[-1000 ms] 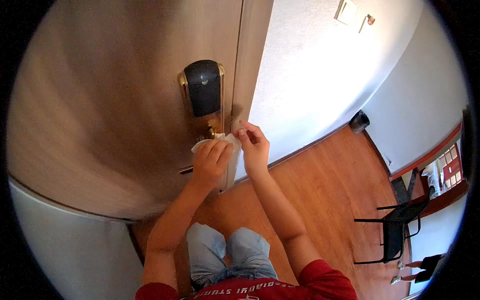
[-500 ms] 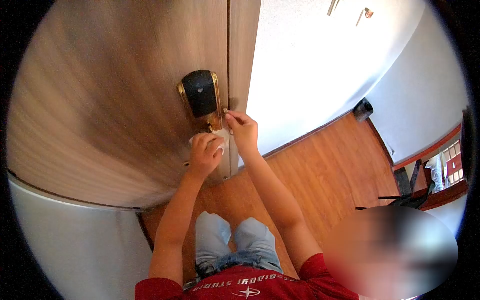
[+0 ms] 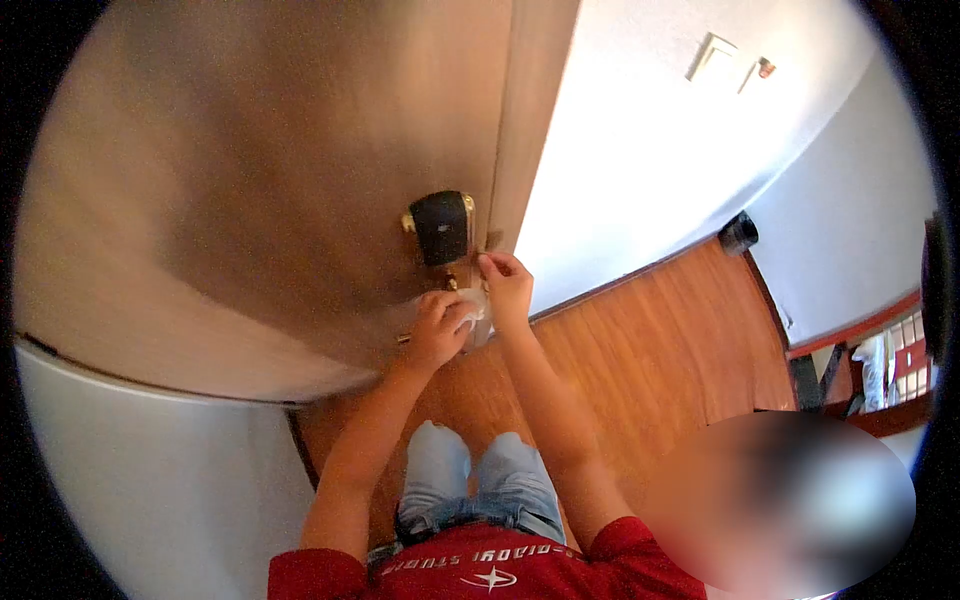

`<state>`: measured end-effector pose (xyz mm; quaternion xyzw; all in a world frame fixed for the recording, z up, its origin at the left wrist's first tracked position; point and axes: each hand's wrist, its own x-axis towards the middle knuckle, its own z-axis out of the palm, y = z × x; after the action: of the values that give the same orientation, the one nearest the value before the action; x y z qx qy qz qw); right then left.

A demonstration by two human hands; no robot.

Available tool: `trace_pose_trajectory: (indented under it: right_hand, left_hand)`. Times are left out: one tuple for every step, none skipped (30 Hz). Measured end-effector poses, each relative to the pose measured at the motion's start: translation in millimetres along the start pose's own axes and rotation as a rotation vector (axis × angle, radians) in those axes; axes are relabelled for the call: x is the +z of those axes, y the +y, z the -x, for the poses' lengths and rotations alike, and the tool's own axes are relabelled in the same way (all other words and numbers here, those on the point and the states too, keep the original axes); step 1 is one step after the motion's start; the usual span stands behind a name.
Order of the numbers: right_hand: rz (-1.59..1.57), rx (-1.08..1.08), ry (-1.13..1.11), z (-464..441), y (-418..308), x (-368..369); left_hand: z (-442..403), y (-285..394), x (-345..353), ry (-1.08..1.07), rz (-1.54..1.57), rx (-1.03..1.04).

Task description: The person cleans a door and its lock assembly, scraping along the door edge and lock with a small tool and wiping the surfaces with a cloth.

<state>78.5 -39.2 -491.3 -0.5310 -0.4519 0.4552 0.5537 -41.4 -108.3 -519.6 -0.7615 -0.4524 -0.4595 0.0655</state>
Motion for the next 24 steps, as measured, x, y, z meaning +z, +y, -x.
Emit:
trace_pose_trajectory:
  right_hand:
    - [0.061, -0.050, 0.013, 0, 1, -2]
    - [0.060, -0.051, -0.012, 0, 0, -5]
    - [0.021, -0.020, -0.027, -1, -5, -10]
    - [-0.019, 0.012, -0.039, 0, -10, -13]
    - [-0.033, 0.039, -0.045, 2, -15, -18]
    - [-0.032, 0.041, -0.060, 3, -11, -22]
    - [-0.008, 0.015, -0.085, -2, -4, -26]
    - [0.014, -0.015, -0.117, -5, 2, -32]
    - [0.085, -0.027, -0.154, -7, 2, -39]
    - [0.083, -0.033, -0.179, -7, 1, -46]
    - [0.107, -0.036, -0.204, -8, 2, -54]
    - [0.133, -0.039, -0.228, -8, -3, -61]
    - [0.095, -0.023, -0.260, -8, -7, -69]
    - [0.102, -0.019, -0.288, -8, -10, -77]
    - [0.105, -0.002, -0.307, -6, -24, -84]
    - [0.108, 0.012, -0.327, -5, -36, -89]
    - [0.112, 0.014, -0.355, -5, -41, -94]
    - [0.098, 0.030, -0.383, -5, -46, -101]
    - [0.081, 0.042, -0.409, -8, -50, -106]
    - [0.082, 0.040, -0.431, -11, -51, -109]
    - [0.105, 0.043, -0.447, -13, -52, -110]
    - [0.126, 0.043, -0.461, -14, -52, -110]
    - [0.120, 0.039, -0.478, -13, -53, -109]
    - [0.104, 0.017, -0.466, -11, -56, -108]
  left_hand:
    - [0, 3, -3, -0.050, -0.003, -0.012]
    - [-3, 7, -6, -0.041, -0.022, -0.026]
    - [-6, 11, -4, -0.015, -0.038, -0.005]
    - [-10, 14, -2, 0.009, -0.053, 0.020]
    - [-13, 16, 1, 0.038, -0.101, 0.006]
    - [-20, 22, 1, 0.042, -0.112, -0.004]
    - [-33, 28, 2, 0.103, -0.179, -0.035]
    - [-45, 35, 2, 0.170, -0.252, -0.066]
    - [-58, 41, 1, 0.183, -0.272, -0.078]
    - [-70, 46, 0, 0.213, -0.361, -0.081]
    - [-81, 49, 2, 0.240, -0.449, -0.084]
    - [-89, 51, 7, 0.249, -0.467, -0.098]
    - [-96, 53, 15, 0.268, -0.552, -0.156]
    - [-97, 55, 24, 0.284, -0.637, -0.220]
    - [-97, 55, 34, 0.290, -0.656, -0.242]
    - [-96, 53, 43, 0.289, -0.691, -0.303]
    - [-92, 51, 52, 0.287, -0.725, -0.364]
    - [-90, 56, 54, 0.292, -0.743, -0.383]
    - [-88, 60, 55, 0.229, -0.725, -0.453]
    - [-87, 64, 55, 0.166, -0.705, -0.519]
    - [-83, 65, 57, 0.173, -0.719, -0.528]
    - [-79, 64, 58, 0.131, -0.712, -0.519]
    - [-75, 63, 59, 0.089, -0.705, -0.509]
    - [-77, 65, 56, 0.096, -0.721, -0.517]
